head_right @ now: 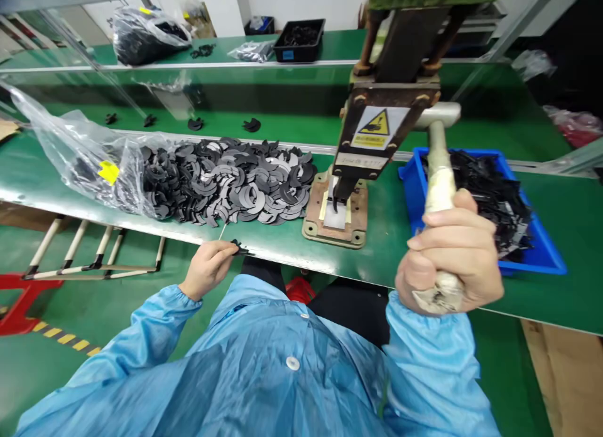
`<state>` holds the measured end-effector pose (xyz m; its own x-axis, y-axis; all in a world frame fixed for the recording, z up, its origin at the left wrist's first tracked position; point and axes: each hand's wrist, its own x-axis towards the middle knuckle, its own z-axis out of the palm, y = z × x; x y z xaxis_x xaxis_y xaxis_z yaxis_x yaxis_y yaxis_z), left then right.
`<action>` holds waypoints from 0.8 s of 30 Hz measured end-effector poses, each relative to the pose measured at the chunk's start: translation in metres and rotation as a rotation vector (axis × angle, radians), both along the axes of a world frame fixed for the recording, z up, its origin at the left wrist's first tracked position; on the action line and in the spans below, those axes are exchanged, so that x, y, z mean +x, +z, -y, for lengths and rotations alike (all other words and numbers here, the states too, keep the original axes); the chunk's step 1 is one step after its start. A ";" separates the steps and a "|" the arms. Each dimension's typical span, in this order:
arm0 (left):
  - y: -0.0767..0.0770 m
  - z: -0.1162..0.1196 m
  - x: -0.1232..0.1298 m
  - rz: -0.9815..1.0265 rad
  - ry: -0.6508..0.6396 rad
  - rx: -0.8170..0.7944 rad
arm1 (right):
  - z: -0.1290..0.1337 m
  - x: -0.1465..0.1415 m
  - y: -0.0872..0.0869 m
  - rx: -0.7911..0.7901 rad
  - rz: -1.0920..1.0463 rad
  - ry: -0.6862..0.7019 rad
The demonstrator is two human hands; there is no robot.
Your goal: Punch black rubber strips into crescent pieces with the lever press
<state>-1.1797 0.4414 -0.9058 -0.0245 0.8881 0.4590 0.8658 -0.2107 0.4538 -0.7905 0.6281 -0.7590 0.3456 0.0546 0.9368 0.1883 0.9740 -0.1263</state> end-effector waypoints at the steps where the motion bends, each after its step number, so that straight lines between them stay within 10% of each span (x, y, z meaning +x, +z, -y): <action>1: 0.007 -0.006 0.006 0.056 -0.009 0.014 | 0.003 0.002 0.000 -0.018 0.038 -0.002; 9: 0.063 -0.130 0.080 0.744 -0.201 -0.336 | 0.020 0.011 0.003 -0.071 0.253 0.015; 14: 0.080 -0.207 0.122 0.823 -0.269 -0.376 | 0.020 0.012 0.004 -0.064 0.254 0.030; 24: 0.072 -0.246 0.134 0.711 -0.317 -0.414 | 0.023 0.013 0.004 -0.089 0.288 0.005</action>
